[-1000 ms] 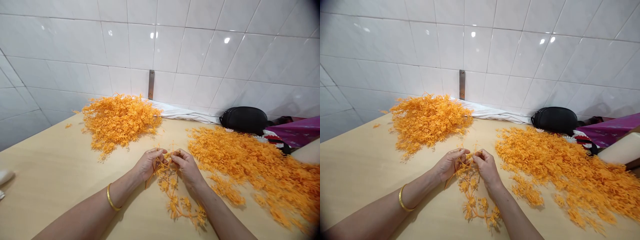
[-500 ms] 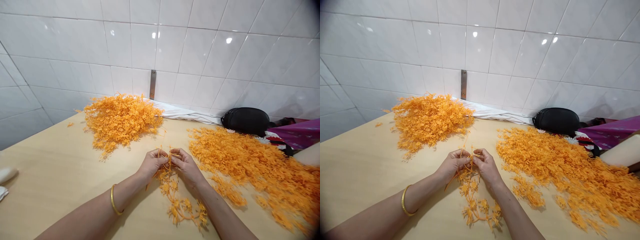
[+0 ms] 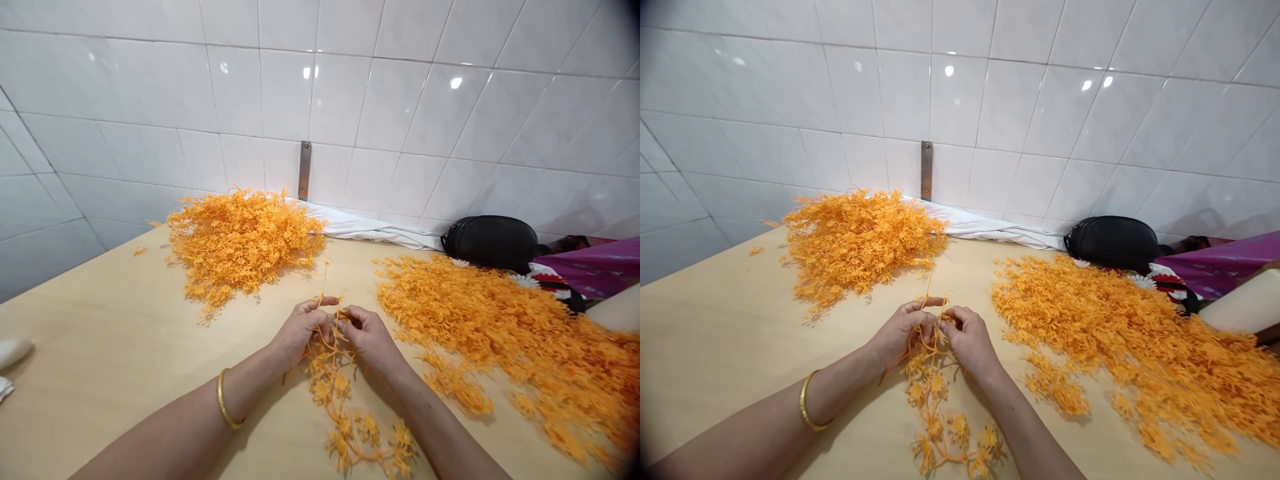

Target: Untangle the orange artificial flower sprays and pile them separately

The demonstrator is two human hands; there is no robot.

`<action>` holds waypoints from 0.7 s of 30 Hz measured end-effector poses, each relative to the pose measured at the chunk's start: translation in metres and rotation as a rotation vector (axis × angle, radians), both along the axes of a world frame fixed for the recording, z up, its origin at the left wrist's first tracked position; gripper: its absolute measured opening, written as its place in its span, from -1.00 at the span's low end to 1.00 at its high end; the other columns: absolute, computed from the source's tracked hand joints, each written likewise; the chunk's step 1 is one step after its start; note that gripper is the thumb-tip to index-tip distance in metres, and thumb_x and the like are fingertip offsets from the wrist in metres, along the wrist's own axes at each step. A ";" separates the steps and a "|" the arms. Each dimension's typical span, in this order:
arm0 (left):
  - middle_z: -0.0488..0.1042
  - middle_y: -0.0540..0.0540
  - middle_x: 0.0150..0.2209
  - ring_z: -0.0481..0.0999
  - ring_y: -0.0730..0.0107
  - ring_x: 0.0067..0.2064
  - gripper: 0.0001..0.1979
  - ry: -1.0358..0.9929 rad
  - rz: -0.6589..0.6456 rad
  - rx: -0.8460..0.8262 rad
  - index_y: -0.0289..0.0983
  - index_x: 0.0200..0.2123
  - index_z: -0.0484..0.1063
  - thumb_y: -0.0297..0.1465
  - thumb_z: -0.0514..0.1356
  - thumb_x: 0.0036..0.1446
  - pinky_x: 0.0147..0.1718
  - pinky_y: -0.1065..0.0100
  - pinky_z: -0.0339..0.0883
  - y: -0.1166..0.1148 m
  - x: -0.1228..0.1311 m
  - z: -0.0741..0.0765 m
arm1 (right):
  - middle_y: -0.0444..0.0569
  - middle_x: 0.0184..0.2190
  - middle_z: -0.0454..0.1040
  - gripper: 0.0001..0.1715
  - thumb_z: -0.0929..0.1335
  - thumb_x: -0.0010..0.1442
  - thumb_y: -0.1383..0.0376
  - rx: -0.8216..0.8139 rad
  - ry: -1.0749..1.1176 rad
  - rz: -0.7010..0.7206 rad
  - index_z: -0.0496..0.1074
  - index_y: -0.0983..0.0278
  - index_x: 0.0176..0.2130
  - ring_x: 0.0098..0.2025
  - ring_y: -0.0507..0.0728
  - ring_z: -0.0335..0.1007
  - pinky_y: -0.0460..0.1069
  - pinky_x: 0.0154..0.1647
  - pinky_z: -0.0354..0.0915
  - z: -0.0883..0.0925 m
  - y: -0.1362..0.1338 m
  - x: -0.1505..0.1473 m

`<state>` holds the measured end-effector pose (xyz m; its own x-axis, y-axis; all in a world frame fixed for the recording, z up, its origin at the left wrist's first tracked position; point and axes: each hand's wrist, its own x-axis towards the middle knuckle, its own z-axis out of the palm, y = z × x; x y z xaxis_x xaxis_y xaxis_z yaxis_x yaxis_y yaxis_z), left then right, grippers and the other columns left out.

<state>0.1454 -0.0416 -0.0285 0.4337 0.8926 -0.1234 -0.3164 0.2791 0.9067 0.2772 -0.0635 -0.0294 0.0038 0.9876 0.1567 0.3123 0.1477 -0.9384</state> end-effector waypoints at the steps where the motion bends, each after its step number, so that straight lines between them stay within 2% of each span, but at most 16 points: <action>1: 0.21 0.09 -0.80 0.21 0.56 -0.71 -0.66 0.004 -0.002 -0.001 -0.36 -0.24 0.35 -0.43 0.17 -0.20 -0.67 0.51 0.09 0.000 0.000 0.000 | -0.13 -0.55 0.31 -0.87 0.28 -0.06 0.28 0.024 -0.086 0.011 0.39 0.29 -0.51 -0.48 0.02 0.18 -0.08 -0.46 0.09 0.000 0.000 0.000; 5: 0.22 0.07 -0.78 0.11 0.65 -0.75 -0.76 0.027 0.003 -0.025 -0.37 -0.45 0.37 -0.36 0.25 -0.25 -0.72 0.53 -0.01 0.000 0.003 0.001 | -0.11 -0.52 0.29 -0.86 0.22 -0.01 0.32 0.097 -0.356 0.050 0.34 0.29 -0.49 -0.46 0.01 0.17 -0.09 -0.45 0.06 0.003 -0.003 -0.003; 11: 0.23 0.08 -0.75 0.18 0.61 -0.73 -0.80 0.033 0.135 -0.019 -0.33 -0.57 0.30 -0.33 0.23 -0.23 -0.71 0.52 0.02 0.000 0.008 -0.002 | -0.08 -0.50 0.28 -0.82 0.14 0.05 0.40 0.167 -0.735 0.047 0.25 0.30 -0.50 -0.45 0.02 0.15 -0.08 -0.43 0.00 0.008 -0.010 -0.007; 17: 0.22 0.08 -0.76 0.19 0.59 -0.74 -0.78 0.113 0.153 0.047 -0.31 -0.62 0.23 -0.29 0.19 -0.19 -0.73 0.53 0.01 0.002 0.014 -0.013 | -0.02 -0.49 0.33 -0.75 0.09 0.09 0.42 0.317 -1.177 0.144 0.26 0.30 -0.48 -0.42 0.07 0.18 -0.02 -0.39 -0.06 0.018 -0.013 -0.009; 19: 0.21 0.09 -0.76 0.18 0.60 -0.75 -0.79 0.139 0.150 0.065 -0.30 -0.63 0.23 -0.31 0.18 -0.19 -0.74 0.54 0.00 0.003 0.015 -0.014 | -0.01 -0.52 0.33 -0.77 0.11 0.05 0.44 0.337 -1.223 0.170 0.24 0.30 -0.53 -0.45 0.07 0.17 -0.01 -0.41 -0.07 0.022 -0.014 -0.009; 21: 0.19 0.10 -0.78 0.17 0.60 -0.76 -0.81 0.170 0.188 0.071 -0.30 -0.64 0.21 -0.34 0.17 -0.18 -0.75 0.54 0.00 0.007 0.015 -0.014 | -0.05 -0.60 0.30 -0.75 0.12 0.03 0.43 0.336 -1.137 0.196 0.19 0.29 -0.61 -0.52 0.04 0.14 -0.02 -0.43 -0.08 0.028 -0.018 -0.009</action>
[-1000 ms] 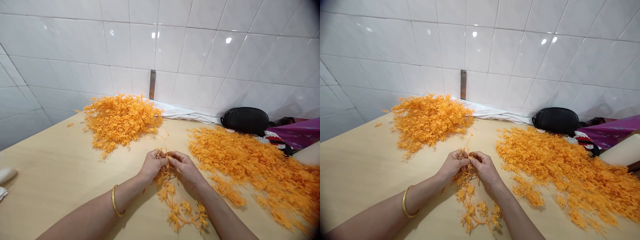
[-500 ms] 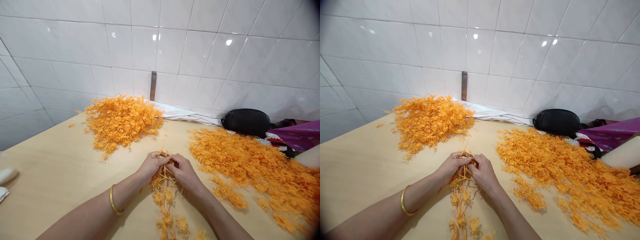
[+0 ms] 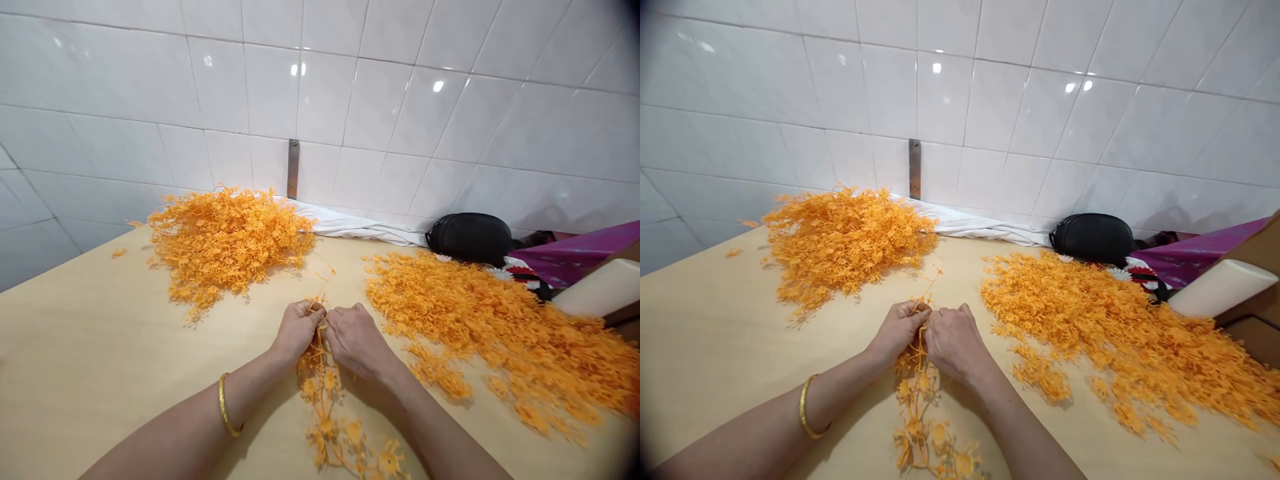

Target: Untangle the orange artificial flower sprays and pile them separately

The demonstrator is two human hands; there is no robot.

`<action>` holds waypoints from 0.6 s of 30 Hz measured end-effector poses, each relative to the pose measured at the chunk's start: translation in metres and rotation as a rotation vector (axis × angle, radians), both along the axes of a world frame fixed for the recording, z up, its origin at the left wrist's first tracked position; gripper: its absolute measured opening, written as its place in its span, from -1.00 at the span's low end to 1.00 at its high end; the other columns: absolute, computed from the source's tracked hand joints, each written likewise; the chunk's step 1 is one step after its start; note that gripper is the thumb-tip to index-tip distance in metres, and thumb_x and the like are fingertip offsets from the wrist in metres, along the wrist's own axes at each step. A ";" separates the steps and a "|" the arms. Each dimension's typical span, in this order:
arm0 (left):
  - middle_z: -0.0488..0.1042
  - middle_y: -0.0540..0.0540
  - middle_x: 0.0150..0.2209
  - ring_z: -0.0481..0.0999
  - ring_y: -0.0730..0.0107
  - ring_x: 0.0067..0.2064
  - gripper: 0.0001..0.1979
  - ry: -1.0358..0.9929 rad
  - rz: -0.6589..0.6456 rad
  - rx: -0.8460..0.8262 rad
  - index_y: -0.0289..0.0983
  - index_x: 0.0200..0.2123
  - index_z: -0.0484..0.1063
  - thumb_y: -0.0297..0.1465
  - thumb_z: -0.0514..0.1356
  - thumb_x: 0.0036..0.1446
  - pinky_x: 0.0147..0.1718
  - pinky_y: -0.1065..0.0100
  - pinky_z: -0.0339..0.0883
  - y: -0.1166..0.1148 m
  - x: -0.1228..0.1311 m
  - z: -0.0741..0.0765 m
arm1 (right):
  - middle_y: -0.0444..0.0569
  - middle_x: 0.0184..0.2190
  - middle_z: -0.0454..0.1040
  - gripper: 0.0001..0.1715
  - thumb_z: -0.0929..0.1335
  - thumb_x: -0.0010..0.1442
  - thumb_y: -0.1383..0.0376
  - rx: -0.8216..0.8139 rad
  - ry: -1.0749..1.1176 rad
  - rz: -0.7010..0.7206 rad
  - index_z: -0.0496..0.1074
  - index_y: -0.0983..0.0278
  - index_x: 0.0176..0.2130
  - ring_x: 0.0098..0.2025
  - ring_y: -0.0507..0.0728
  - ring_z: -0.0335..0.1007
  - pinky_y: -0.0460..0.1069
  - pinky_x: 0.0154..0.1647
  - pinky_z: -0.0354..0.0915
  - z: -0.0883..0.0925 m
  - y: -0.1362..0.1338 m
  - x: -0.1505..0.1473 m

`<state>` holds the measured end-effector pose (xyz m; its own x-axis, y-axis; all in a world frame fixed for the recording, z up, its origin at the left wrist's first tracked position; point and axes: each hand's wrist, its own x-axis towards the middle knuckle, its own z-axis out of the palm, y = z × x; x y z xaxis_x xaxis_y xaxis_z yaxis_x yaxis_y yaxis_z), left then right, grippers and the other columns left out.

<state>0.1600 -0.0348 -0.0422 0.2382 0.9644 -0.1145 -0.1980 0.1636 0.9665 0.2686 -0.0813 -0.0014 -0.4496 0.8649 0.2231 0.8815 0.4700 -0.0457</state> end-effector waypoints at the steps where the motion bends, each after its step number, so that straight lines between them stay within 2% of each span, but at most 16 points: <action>1: 0.19 0.10 -0.79 0.17 0.59 -0.77 -0.82 0.013 0.045 -0.009 -0.29 -0.63 0.20 -0.36 0.16 -0.17 -0.75 0.53 0.01 0.003 -0.001 0.001 | -0.08 -0.64 0.26 -0.73 0.12 0.04 0.42 -0.031 0.093 0.020 0.16 0.29 -0.64 -0.55 0.02 0.11 -0.03 -0.46 -0.07 0.004 -0.002 0.001; 3: 0.18 0.11 -0.81 0.19 0.55 -0.77 -0.85 0.025 0.154 -0.036 -0.27 -0.61 0.18 -0.39 0.14 -0.16 -0.74 0.51 0.05 0.010 -0.006 0.003 | -0.13 -0.70 0.16 -0.66 0.09 0.08 0.37 -0.057 0.327 0.023 0.09 0.28 -0.68 -0.62 -0.01 0.04 -0.06 -0.51 -0.06 0.013 -0.007 0.008; 5: 0.16 0.12 -0.83 0.20 0.52 -0.77 -0.87 0.000 0.194 -0.048 -0.26 -0.58 0.18 -0.39 0.12 -0.13 -0.72 0.49 0.09 0.015 -0.011 0.004 | -0.14 -0.71 0.12 -0.63 0.06 0.11 0.33 0.047 0.478 -0.129 0.08 0.27 -0.68 -0.62 -0.01 0.03 -0.07 -0.54 -0.05 0.021 -0.007 0.022; 7: 0.16 0.11 -0.84 0.21 0.52 -0.77 -0.87 -0.054 0.122 -0.022 -0.27 -0.54 0.20 -0.35 0.11 -0.10 -0.69 0.47 0.13 0.017 -0.015 0.005 | -0.06 -0.63 0.22 -0.69 0.09 0.09 0.31 0.255 0.429 -0.446 0.19 0.28 -0.61 -0.54 0.06 0.12 -0.03 -0.50 -0.01 0.023 -0.003 0.042; 9: 0.21 0.08 -0.82 0.24 0.51 -0.73 -0.82 -0.113 0.022 0.003 -0.28 -0.49 0.24 -0.28 0.09 -0.07 -0.64 0.45 0.17 0.016 -0.019 0.006 | 0.13 -0.39 0.32 -0.78 0.15 0.03 0.30 0.395 0.275 -0.745 0.32 0.32 -0.41 -0.34 0.21 0.19 0.05 -0.41 0.02 0.019 0.005 0.063; 11: 0.27 0.03 -0.78 0.28 0.50 -0.69 -0.75 -0.141 -0.049 0.013 -0.31 -0.43 0.28 -0.21 0.08 -0.05 -0.61 0.44 0.18 0.014 -0.022 0.007 | 0.25 -0.17 0.26 -0.68 0.19 0.01 0.27 0.430 0.201 -0.862 0.33 0.35 -0.25 -0.17 0.34 0.14 0.14 -0.33 0.03 0.013 0.012 0.076; 12: 0.29 0.01 -0.76 0.29 0.50 -0.67 -0.71 -0.144 -0.073 0.016 -0.32 -0.41 0.29 -0.19 0.07 -0.05 -0.60 0.45 0.18 0.013 -0.023 0.007 | 0.24 -0.14 0.24 -0.66 0.19 0.01 0.24 0.417 0.224 -0.838 0.34 0.34 -0.22 -0.14 0.35 0.12 0.16 -0.30 0.04 0.010 0.014 0.078; 14: 0.30 0.00 -0.74 0.29 0.51 -0.66 -0.66 -0.136 -0.108 0.028 -0.35 -0.36 0.32 -0.16 0.07 -0.04 -0.60 0.46 0.17 0.012 -0.025 0.007 | 0.15 -0.21 0.32 -0.67 0.17 0.05 0.20 0.323 0.379 -0.651 0.37 0.31 -0.28 -0.16 0.28 0.17 0.12 -0.26 0.07 0.005 0.016 0.072; 16: 0.32 -0.01 -0.72 0.31 0.50 -0.63 -0.62 -0.142 -0.129 0.043 -0.36 -0.31 0.33 -0.15 0.06 -0.04 -0.58 0.46 0.17 0.013 -0.027 0.007 | 0.04 -0.37 0.39 -0.68 0.18 0.06 0.16 0.096 0.586 -0.383 0.40 0.27 -0.38 -0.28 0.18 0.24 0.04 -0.28 0.11 0.003 0.014 0.057; 18: 0.33 -0.03 -0.69 0.33 0.47 -0.60 -0.60 -0.173 -0.138 0.049 -0.37 -0.25 0.32 -0.15 0.07 -0.05 -0.56 0.44 0.18 0.013 -0.028 0.007 | -0.03 -0.44 0.40 -0.72 0.23 0.01 0.13 -0.190 0.735 -0.176 0.40 0.27 -0.42 -0.38 0.11 0.26 -0.03 -0.36 0.12 -0.001 0.010 0.038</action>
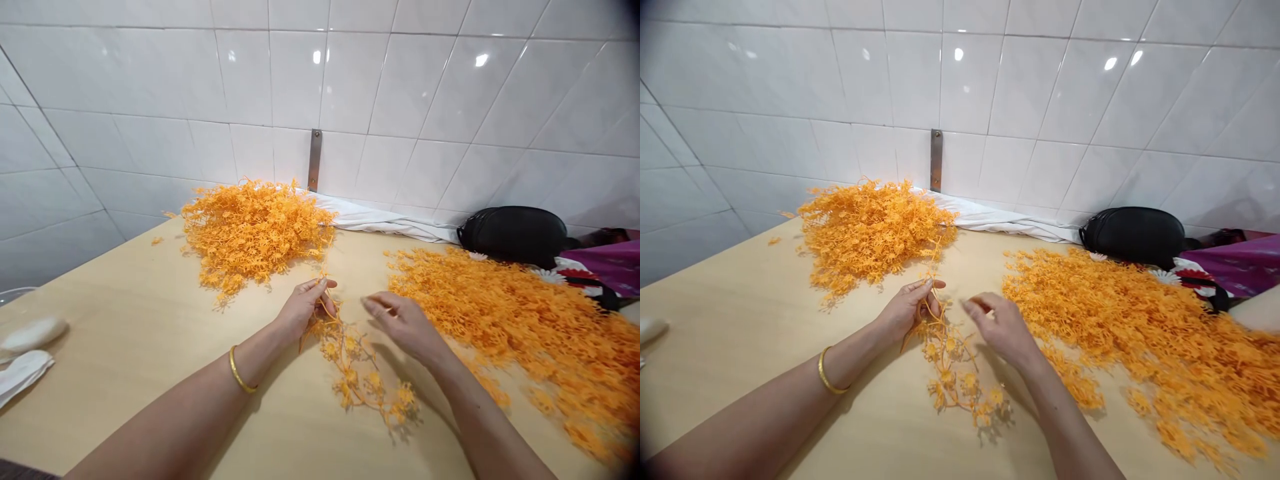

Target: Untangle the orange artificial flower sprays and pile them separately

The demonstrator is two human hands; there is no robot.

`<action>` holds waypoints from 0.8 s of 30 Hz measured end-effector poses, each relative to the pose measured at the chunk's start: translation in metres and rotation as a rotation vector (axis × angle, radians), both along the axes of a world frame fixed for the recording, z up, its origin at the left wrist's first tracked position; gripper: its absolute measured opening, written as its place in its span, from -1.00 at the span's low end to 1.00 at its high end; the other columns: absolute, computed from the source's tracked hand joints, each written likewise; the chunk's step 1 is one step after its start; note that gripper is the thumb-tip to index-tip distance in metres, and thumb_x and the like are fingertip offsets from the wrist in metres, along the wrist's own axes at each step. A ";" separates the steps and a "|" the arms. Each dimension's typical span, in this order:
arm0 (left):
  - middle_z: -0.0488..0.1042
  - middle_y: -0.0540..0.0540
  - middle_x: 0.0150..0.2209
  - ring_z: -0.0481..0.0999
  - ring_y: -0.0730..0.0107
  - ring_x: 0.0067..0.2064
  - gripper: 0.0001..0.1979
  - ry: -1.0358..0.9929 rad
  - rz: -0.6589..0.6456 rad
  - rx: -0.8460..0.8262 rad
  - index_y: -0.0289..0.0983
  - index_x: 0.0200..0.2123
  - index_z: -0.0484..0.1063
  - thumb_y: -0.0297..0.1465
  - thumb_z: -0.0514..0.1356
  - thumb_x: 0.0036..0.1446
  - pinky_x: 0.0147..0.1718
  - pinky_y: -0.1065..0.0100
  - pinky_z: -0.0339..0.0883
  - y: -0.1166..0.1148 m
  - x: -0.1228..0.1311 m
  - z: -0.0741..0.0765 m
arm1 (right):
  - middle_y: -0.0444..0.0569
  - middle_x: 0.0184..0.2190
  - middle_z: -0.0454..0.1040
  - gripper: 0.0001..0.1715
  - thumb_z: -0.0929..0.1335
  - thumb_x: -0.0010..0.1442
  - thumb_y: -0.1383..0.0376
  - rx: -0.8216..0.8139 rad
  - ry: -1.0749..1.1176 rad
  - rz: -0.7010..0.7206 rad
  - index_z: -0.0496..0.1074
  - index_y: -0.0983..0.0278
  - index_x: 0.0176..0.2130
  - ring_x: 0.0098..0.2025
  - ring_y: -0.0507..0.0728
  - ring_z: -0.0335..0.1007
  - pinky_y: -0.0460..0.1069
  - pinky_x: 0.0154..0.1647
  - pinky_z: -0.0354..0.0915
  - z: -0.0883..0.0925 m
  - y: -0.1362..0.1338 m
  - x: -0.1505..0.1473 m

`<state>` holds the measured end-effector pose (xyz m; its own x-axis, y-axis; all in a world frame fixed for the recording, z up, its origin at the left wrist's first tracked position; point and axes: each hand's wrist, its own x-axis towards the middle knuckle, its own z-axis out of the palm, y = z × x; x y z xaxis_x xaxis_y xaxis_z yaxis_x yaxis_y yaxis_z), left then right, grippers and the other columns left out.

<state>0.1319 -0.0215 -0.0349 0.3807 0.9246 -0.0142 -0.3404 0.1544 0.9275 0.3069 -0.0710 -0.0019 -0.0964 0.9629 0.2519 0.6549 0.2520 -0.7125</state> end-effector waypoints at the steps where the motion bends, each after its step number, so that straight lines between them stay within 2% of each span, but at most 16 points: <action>1: 0.34 -0.03 -0.68 0.34 0.46 -0.59 -0.59 -0.021 -0.008 -0.006 -0.36 -0.23 0.31 -0.16 0.08 -0.05 -0.56 0.43 0.19 0.000 -0.001 0.000 | -0.06 -0.47 0.40 -0.74 0.27 -0.02 0.13 -0.079 0.049 0.093 0.40 0.26 -0.43 -0.42 0.09 0.25 -0.05 -0.41 0.12 -0.002 -0.002 -0.008; 3: 0.35 -0.03 -0.64 0.35 0.45 -0.58 -0.59 -0.071 -0.036 -0.042 -0.34 -0.18 0.28 -0.18 0.09 -0.05 -0.56 0.42 0.20 0.000 -0.002 0.002 | -0.12 -0.54 0.36 -0.77 0.30 -0.06 0.16 -0.161 0.079 0.181 0.40 0.26 -0.42 -0.50 0.04 0.20 -0.08 -0.49 0.07 -0.008 -0.004 -0.020; 5: 0.36 -0.02 -0.59 0.37 0.46 -0.55 -0.61 -0.150 -0.059 -0.095 -0.31 -0.17 0.27 -0.22 0.11 -0.06 -0.54 0.42 0.22 -0.002 -0.003 0.005 | -0.18 -0.63 0.27 -0.80 0.26 -0.02 0.19 -0.163 0.097 0.181 0.39 0.26 -0.46 -0.57 0.00 0.10 -0.10 -0.55 0.01 -0.014 -0.004 -0.024; 9: 0.39 -0.04 -0.45 0.42 0.45 -0.42 -0.64 -0.268 -0.095 -0.193 -0.29 -0.17 0.27 -0.37 0.18 -0.11 -0.37 0.38 0.28 -0.005 -0.003 0.010 | -0.21 -0.70 0.11 -0.74 0.20 0.03 0.22 -0.120 0.187 0.047 0.30 0.27 -0.58 -0.62 -0.03 -0.02 -0.10 -0.59 -0.07 -0.019 0.003 -0.016; 14: 0.43 -0.16 -0.32 0.44 0.39 -0.35 -0.62 -0.189 -0.243 -0.216 -0.34 -0.18 0.27 -0.50 0.21 -0.15 -0.27 0.32 0.26 -0.006 -0.003 0.008 | -0.21 -0.70 0.08 -0.76 0.20 0.04 0.22 -0.066 0.193 -0.055 0.23 0.26 -0.58 -0.61 -0.02 -0.03 -0.10 -0.58 -0.07 -0.017 0.007 -0.011; 20: 0.44 -0.14 -0.36 0.43 0.40 -0.33 -0.71 -0.175 -0.226 -0.218 -0.34 -0.26 0.32 -0.47 0.22 -0.14 -0.32 0.33 0.29 -0.004 -0.003 0.003 | -0.20 -0.67 0.09 -0.74 0.19 0.06 0.18 0.016 0.243 -0.182 0.19 0.26 -0.57 -0.58 -0.01 -0.01 -0.10 -0.55 -0.05 -0.019 0.008 -0.009; 24: 0.43 -0.10 -0.40 0.43 0.43 -0.40 -0.83 -0.200 -0.204 -0.238 -0.32 -0.34 0.34 -0.38 0.15 -0.05 -0.42 0.37 0.31 -0.002 -0.002 0.002 | -0.21 -0.66 0.08 -0.71 0.19 0.06 0.16 -0.011 0.291 -0.150 0.18 0.27 -0.58 -0.58 -0.03 -0.02 -0.11 -0.55 -0.05 -0.022 0.011 -0.005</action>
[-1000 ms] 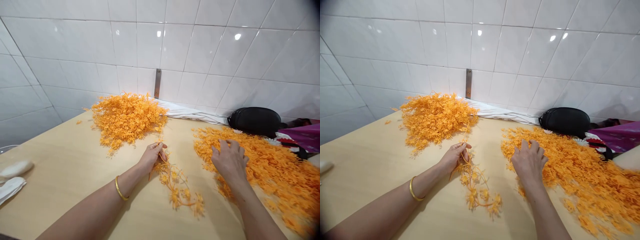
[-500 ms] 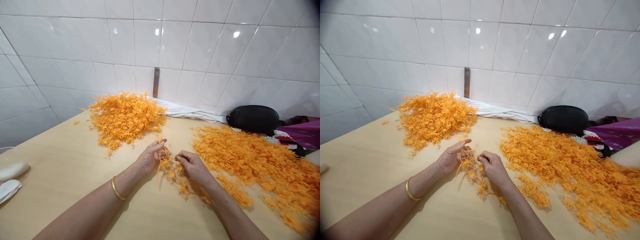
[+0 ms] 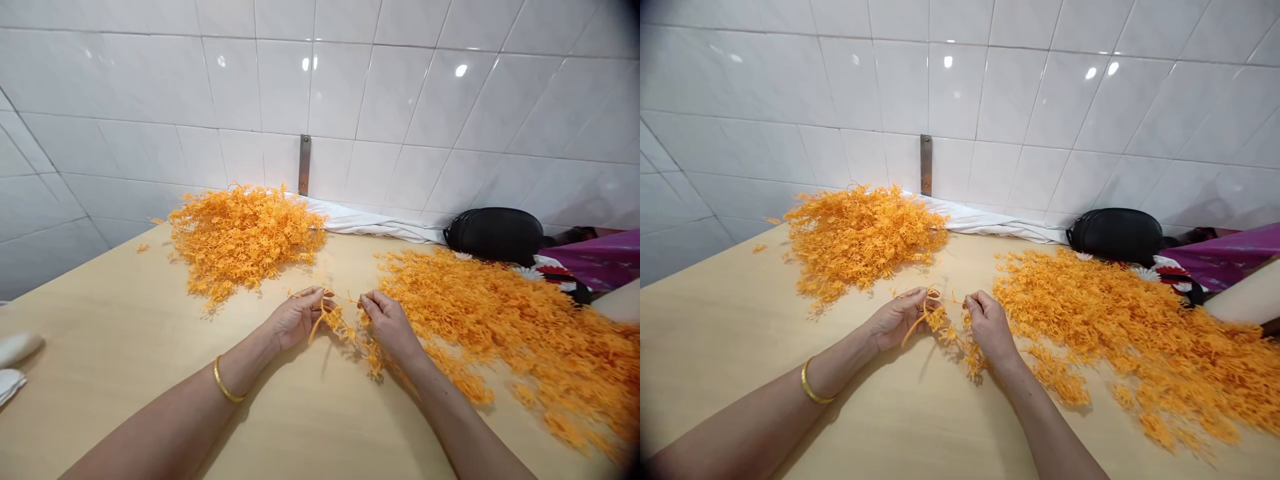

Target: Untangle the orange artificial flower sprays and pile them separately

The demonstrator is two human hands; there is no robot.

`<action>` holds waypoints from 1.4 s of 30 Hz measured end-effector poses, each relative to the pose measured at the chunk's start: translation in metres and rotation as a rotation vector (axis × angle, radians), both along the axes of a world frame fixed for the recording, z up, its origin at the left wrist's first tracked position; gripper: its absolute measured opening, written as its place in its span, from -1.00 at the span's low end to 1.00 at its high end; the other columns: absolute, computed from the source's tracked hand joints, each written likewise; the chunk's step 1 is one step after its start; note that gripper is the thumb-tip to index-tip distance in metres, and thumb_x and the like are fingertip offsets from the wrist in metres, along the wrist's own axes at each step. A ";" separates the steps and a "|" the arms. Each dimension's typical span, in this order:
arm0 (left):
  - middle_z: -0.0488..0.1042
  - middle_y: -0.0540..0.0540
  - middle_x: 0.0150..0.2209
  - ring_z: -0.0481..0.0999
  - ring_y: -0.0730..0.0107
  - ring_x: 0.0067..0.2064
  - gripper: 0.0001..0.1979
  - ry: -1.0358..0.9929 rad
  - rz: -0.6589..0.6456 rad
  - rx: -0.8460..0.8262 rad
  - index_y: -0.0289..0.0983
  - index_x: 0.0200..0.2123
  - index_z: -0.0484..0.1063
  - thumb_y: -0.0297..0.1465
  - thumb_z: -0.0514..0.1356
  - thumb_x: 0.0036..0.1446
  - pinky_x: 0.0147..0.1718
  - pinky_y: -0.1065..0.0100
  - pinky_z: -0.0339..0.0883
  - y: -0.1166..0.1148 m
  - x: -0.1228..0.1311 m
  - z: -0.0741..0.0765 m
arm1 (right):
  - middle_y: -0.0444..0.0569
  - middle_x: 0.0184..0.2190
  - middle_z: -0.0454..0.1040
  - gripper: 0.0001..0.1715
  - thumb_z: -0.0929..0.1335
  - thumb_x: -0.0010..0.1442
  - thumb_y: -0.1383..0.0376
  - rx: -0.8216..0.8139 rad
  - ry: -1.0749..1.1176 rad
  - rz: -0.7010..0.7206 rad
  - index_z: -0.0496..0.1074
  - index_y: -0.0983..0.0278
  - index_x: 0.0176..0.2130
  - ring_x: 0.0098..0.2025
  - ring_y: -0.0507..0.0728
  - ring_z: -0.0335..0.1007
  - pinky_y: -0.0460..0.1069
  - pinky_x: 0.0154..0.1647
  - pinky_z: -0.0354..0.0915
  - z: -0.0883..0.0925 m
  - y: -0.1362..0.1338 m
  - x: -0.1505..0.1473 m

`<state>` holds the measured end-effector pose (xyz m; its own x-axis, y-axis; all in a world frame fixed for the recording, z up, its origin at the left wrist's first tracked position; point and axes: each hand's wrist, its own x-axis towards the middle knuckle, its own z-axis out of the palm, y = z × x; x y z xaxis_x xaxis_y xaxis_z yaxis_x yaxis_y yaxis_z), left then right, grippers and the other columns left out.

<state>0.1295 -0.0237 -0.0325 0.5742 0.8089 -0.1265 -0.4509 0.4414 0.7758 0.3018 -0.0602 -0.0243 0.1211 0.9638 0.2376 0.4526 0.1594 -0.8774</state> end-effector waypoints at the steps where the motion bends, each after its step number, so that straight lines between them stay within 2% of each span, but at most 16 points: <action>1: 0.42 -0.10 -0.40 0.43 0.44 -0.42 -0.83 0.002 0.008 -0.010 -0.32 -0.34 0.33 -0.34 0.11 -0.02 -0.45 0.38 0.31 0.001 0.000 0.000 | -0.21 -0.66 0.09 -0.71 0.20 0.06 0.16 -0.002 0.031 0.004 0.18 0.28 -0.57 -0.58 -0.03 -0.02 -0.11 -0.55 -0.04 -0.002 0.001 0.001; 3: 0.42 -0.12 -0.41 0.43 0.45 -0.47 -0.78 0.040 0.034 -0.008 -0.32 -0.31 0.32 -0.30 0.04 0.04 -0.49 0.39 0.31 0.002 -0.001 0.001 | -0.21 -0.65 0.11 -0.71 0.21 0.04 0.15 0.012 0.128 -0.026 0.18 0.28 -0.57 -0.57 -0.04 -0.01 -0.12 -0.56 -0.03 -0.005 0.003 0.004; 7: 0.43 -0.18 -0.51 0.45 0.36 -0.52 -0.72 0.216 0.093 0.038 -0.34 -0.24 0.26 -0.27 -0.06 0.09 -0.54 0.38 0.29 0.007 -0.004 0.002 | -0.22 -0.64 0.12 -0.72 0.24 -0.01 0.14 0.079 0.361 -0.238 0.17 0.28 -0.57 -0.59 -0.06 0.01 -0.13 -0.58 0.00 -0.006 0.008 0.012; 11: 0.41 -0.17 -0.61 0.39 0.44 -0.63 -0.74 0.273 0.259 0.027 -0.34 -0.30 0.21 -0.28 -0.12 0.12 -0.65 0.47 0.20 0.015 -0.009 0.001 | -0.23 -0.62 0.12 -0.74 0.28 -0.07 0.15 0.157 0.608 -0.369 0.18 0.29 -0.55 -0.63 -0.09 0.01 -0.14 -0.63 0.01 0.004 0.011 0.017; 13: 0.39 -0.12 -0.64 0.33 0.50 -0.68 -0.76 0.260 0.341 0.026 -0.33 -0.33 0.21 -0.30 -0.13 0.12 -0.69 0.51 0.15 0.019 -0.012 0.002 | -0.23 -0.62 0.11 -0.74 0.29 -0.08 0.16 0.203 0.646 -0.402 0.17 0.28 -0.57 -0.64 -0.10 0.00 -0.14 -0.64 0.00 0.008 0.010 0.017; 16: 0.36 -0.08 -0.66 0.29 0.57 -0.70 -0.75 0.241 0.454 0.044 -0.32 -0.35 0.21 -0.29 -0.13 0.12 -0.71 0.55 0.11 0.024 -0.015 0.003 | -0.24 -0.66 0.10 -0.74 0.25 -0.04 0.14 0.192 0.523 -0.425 0.16 0.27 -0.56 -0.65 -0.08 0.00 -0.13 -0.63 0.02 0.006 0.010 0.019; 18: 0.32 -0.03 -0.67 0.29 0.58 -0.70 -0.77 0.232 0.499 0.056 -0.32 -0.36 0.22 -0.29 -0.08 0.10 -0.71 0.55 0.11 0.026 -0.016 0.003 | -0.22 -0.67 0.13 -0.74 0.23 -0.02 0.13 0.101 0.299 -0.365 0.19 0.27 -0.55 -0.63 -0.04 0.05 -0.10 -0.60 0.05 0.001 0.010 0.023; 21: 0.29 0.02 -0.67 0.33 0.55 -0.67 -0.85 0.204 0.460 0.086 -0.32 -0.35 0.23 -0.34 0.03 0.04 -0.68 0.54 0.15 0.025 -0.016 0.001 | -0.10 -0.56 0.25 -0.78 0.25 -0.03 0.16 0.040 -0.096 -0.309 0.27 0.29 -0.47 -0.49 0.06 0.18 -0.03 -0.46 0.13 -0.007 0.011 0.026; 24: 0.34 0.00 -0.61 0.38 0.52 -0.62 -0.86 0.162 0.394 0.139 -0.30 -0.35 0.22 -0.38 0.09 -0.01 -0.63 0.50 0.21 0.020 -0.013 -0.002 | 0.01 -0.35 0.27 -0.78 0.24 -0.01 0.23 0.235 -0.297 -0.414 0.29 0.30 -0.33 -0.28 0.13 0.20 0.05 -0.26 0.14 -0.004 0.009 0.022; 27: 0.37 -0.02 -0.56 0.41 0.49 -0.57 -0.85 0.150 0.350 0.186 -0.30 -0.37 0.23 -0.41 0.13 -0.06 -0.55 0.45 0.25 0.012 -0.007 -0.003 | 0.00 -0.38 0.26 -0.85 0.20 0.06 0.28 0.456 -0.310 -0.456 0.28 0.29 -0.34 -0.30 0.11 0.20 0.03 -0.25 0.16 0.011 -0.002 0.009; 30: 0.36 -0.01 -0.57 0.40 0.51 -0.57 -0.86 0.212 0.338 0.214 -0.30 -0.40 0.26 -0.41 0.14 -0.09 -0.57 0.47 0.22 0.004 0.001 -0.004 | -0.01 -0.36 0.28 -0.89 0.19 0.09 0.36 0.663 -0.289 -0.384 0.27 0.29 -0.33 -0.27 0.09 0.21 0.01 -0.22 0.16 0.029 -0.018 -0.008; 32: 0.35 0.01 -0.60 0.38 0.53 -0.59 -0.87 0.273 0.344 0.231 -0.30 -0.43 0.27 -0.40 0.15 -0.11 -0.60 0.49 0.19 0.001 0.005 -0.004 | 0.01 -0.32 0.29 -0.85 0.19 0.08 0.42 0.744 -0.304 -0.214 0.27 0.28 -0.29 -0.21 0.09 0.21 0.01 -0.18 0.16 0.036 -0.028 -0.018; 34: 0.34 0.02 -0.62 0.36 0.54 -0.60 -0.87 0.294 0.350 0.245 -0.31 -0.46 0.28 -0.39 0.16 -0.12 -0.60 0.49 0.19 -0.001 0.008 -0.004 | 0.01 -0.31 0.29 -0.81 0.18 0.08 0.45 0.713 -0.336 0.043 0.27 0.27 -0.27 -0.22 0.07 0.22 -0.02 -0.20 0.18 0.037 -0.034 -0.027; 37: 0.34 0.02 -0.63 0.33 0.56 -0.60 -0.84 0.249 0.375 0.235 -0.31 -0.50 0.28 -0.37 0.19 -0.17 -0.59 0.49 0.18 -0.002 0.009 -0.005 | 0.00 -0.33 0.31 -0.82 0.16 0.10 0.43 0.520 -0.479 0.373 0.29 0.26 -0.31 -0.25 0.07 0.22 -0.03 -0.25 0.19 0.028 -0.035 -0.035; 39: 0.36 0.00 -0.60 0.33 0.56 -0.59 -0.82 0.208 0.412 0.203 -0.32 -0.51 0.29 -0.36 0.21 -0.19 -0.57 0.48 0.19 0.000 0.007 -0.004 | -0.01 -0.37 0.31 -0.80 0.13 0.12 0.40 0.359 -0.577 0.412 0.29 0.27 -0.38 -0.31 0.06 0.22 -0.04 -0.30 0.18 0.018 -0.031 -0.037; 42: 0.39 -0.04 -0.53 0.36 0.55 -0.54 -0.81 0.162 0.436 0.164 -0.34 -0.51 0.30 -0.35 0.23 -0.20 -0.52 0.47 0.22 0.002 0.005 -0.003 | -0.04 -0.44 0.28 -0.75 0.09 0.13 0.39 0.162 -0.572 0.257 0.26 0.28 -0.46 -0.42 0.03 0.18 -0.06 -0.38 0.15 0.003 -0.022 -0.035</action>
<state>0.1348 -0.0222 -0.0354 0.1612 0.9862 -0.0376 -0.4340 0.1051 0.8947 0.2671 -0.0818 -0.0209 -0.2978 0.8918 0.3405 0.7714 0.4350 -0.4645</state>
